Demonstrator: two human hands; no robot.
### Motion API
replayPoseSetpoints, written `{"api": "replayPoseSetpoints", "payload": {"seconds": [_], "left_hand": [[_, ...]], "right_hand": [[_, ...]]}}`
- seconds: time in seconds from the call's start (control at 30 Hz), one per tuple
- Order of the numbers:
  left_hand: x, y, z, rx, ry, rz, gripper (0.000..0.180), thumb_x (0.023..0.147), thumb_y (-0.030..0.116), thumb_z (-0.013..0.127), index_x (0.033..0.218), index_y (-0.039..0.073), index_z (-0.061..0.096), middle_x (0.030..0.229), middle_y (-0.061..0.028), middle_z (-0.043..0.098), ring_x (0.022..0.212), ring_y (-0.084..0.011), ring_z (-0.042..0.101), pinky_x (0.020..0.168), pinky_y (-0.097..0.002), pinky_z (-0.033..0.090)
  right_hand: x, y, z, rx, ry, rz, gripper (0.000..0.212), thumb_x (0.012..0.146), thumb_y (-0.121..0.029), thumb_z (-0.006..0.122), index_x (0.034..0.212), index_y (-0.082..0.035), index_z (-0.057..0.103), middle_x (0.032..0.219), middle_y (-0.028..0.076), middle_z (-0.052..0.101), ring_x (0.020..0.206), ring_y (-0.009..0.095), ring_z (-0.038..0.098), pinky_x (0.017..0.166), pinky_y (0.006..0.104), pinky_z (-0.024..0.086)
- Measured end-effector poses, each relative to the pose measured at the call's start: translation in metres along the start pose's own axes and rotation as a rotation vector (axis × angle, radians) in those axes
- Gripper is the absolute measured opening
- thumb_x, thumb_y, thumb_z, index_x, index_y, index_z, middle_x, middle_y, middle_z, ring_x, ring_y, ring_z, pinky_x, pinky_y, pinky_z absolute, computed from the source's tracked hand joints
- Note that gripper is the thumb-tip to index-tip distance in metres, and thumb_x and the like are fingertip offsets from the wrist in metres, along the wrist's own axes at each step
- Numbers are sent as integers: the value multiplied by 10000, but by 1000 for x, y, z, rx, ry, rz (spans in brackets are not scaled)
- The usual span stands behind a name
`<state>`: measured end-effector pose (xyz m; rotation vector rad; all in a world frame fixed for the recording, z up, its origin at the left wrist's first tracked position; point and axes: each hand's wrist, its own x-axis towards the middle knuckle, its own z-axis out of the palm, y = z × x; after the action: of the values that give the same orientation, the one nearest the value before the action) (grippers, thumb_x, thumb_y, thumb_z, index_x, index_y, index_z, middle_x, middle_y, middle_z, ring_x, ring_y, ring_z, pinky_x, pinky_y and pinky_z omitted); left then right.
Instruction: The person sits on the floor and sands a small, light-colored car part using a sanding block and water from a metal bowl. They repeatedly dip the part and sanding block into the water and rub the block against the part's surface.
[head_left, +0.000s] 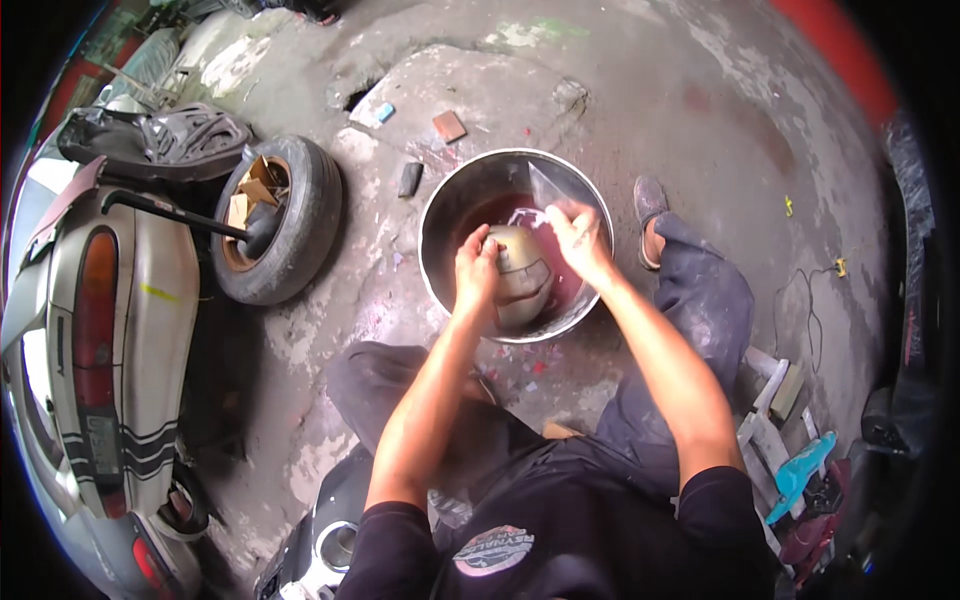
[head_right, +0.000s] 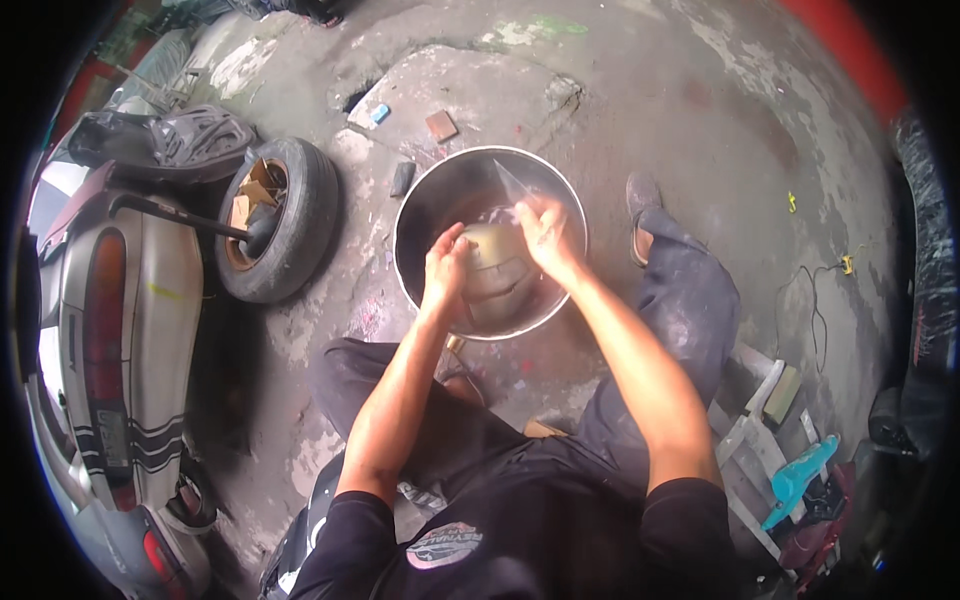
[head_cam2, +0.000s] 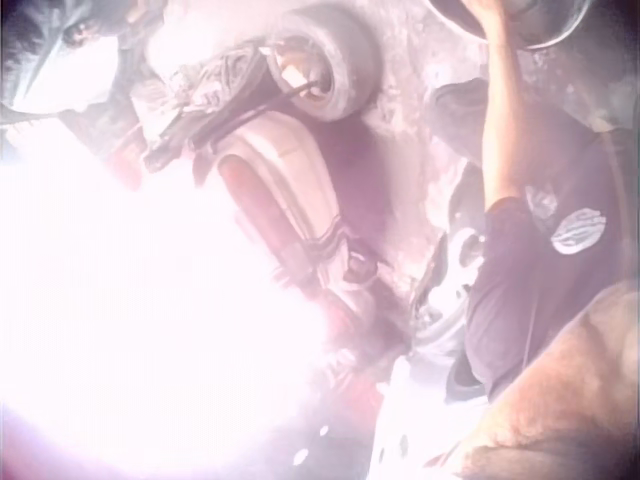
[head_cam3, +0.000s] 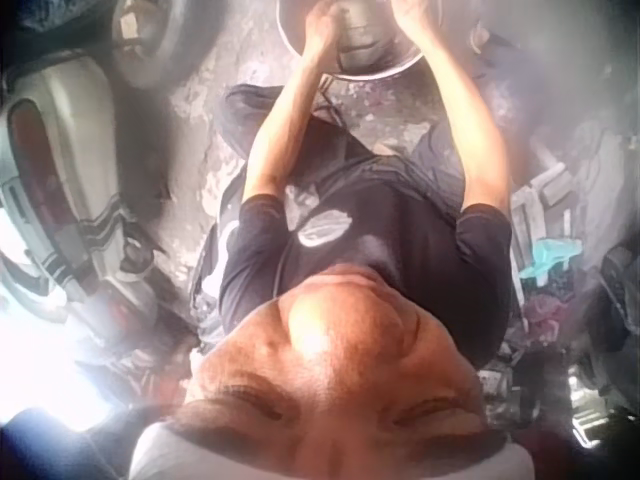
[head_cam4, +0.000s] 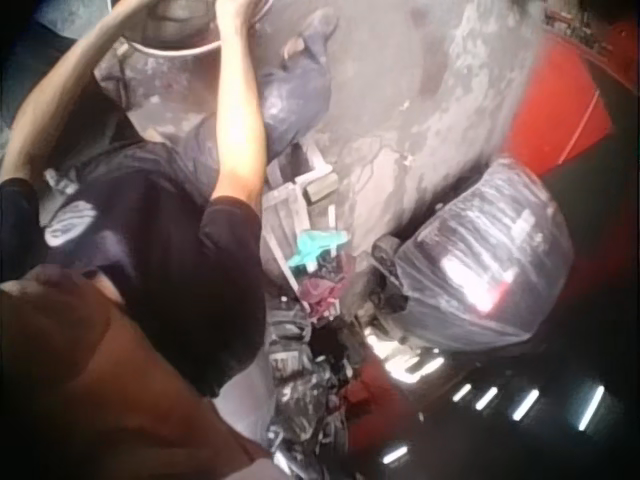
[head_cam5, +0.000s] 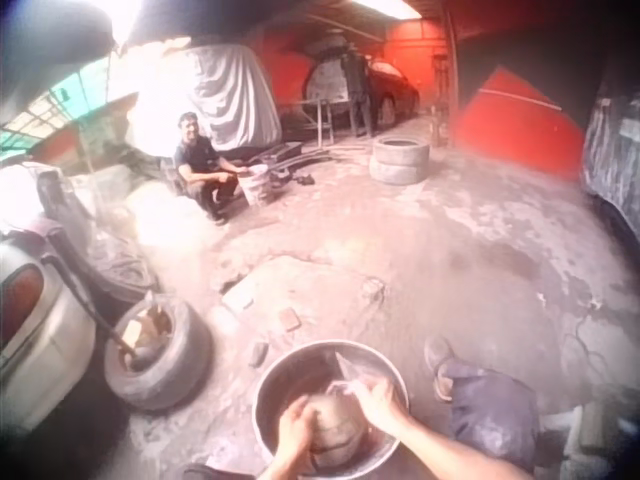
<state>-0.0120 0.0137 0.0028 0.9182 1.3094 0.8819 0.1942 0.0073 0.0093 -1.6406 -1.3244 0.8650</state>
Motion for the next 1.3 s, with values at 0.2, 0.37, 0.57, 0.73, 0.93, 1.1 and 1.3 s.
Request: {"api": "replayPoseSetpoints", "payload": {"seconds": [0.2, 0.37, 0.57, 0.73, 0.93, 1.1, 1.3], "left_hand": [[20, 14, -36, 965, 55, 357, 320, 973, 219, 555, 1078, -43, 707, 1160, -307, 662, 1069, -457, 673, 945, -501, 544], [51, -6, -39, 1341, -37, 437, 189, 874, 90, 602, 943, -52, 705, 968, -240, 695, 970, -397, 688, 931, -511, 545], [24, 1, -44, -144, 123, -166, 398, 973, 81, 592, 1360, -2, 637, 1062, -97, 712, 934, -166, 652, 879, -334, 520], [-5, 5, -32, -41, 183, -109, 592, 939, 34, 599, 1523, 12, 503, 1296, -161, 652, 1115, -219, 626, 1006, -350, 497], [-13, 22, -28, -252, 301, -202, 589, 967, 13, 521, 1554, 3, 478, 1336, -189, 649, 1132, -215, 628, 1008, -332, 489], [-9, 22, -21, -249, 267, -216, 557, 1001, 55, 505, 1554, -6, 482, 1353, -158, 679, 1224, -216, 597, 1084, -332, 437], [5, -3, -31, -358, 192, -124, 429, 1068, 64, 479, 1474, -53, 553, 1308, -168, 687, 1165, -218, 643, 1049, -335, 479]], "right_hand": [[6, -53, -67, -46, -118, -79, 381, 904, -268, 715, 823, 100, 662, 679, 151, 662, 640, 180, 623, 618, 393, 512], [21, -40, -35, -50, -98, 80, 454, 826, -212, 680, 1172, 83, 664, 1009, 226, 747, 972, 276, 735, 845, 399, 579], [65, 31, 35, -248, -150, 122, 248, 861, -133, 588, 1027, 14, 699, 1081, 306, 726, 1114, 417, 705, 993, 483, 561], [84, -9, 39, -747, -319, 232, 297, 906, -199, 713, 1138, -17, 750, 1163, 276, 735, 1152, 451, 700, 992, 500, 574], [95, 47, 79, -689, -243, 440, 360, 913, -232, 658, 1204, -43, 752, 1242, 238, 725, 1203, 392, 691, 1060, 467, 545], [128, 119, 43, 99, -607, 392, 237, 871, -206, 620, 797, -20, 747, 828, 116, 762, 843, 246, 730, 838, 386, 545], [92, -36, 32, -70, -695, 165, 201, 700, -142, 696, 804, 24, 744, 758, 92, 731, 736, 193, 686, 663, 346, 505]]}}
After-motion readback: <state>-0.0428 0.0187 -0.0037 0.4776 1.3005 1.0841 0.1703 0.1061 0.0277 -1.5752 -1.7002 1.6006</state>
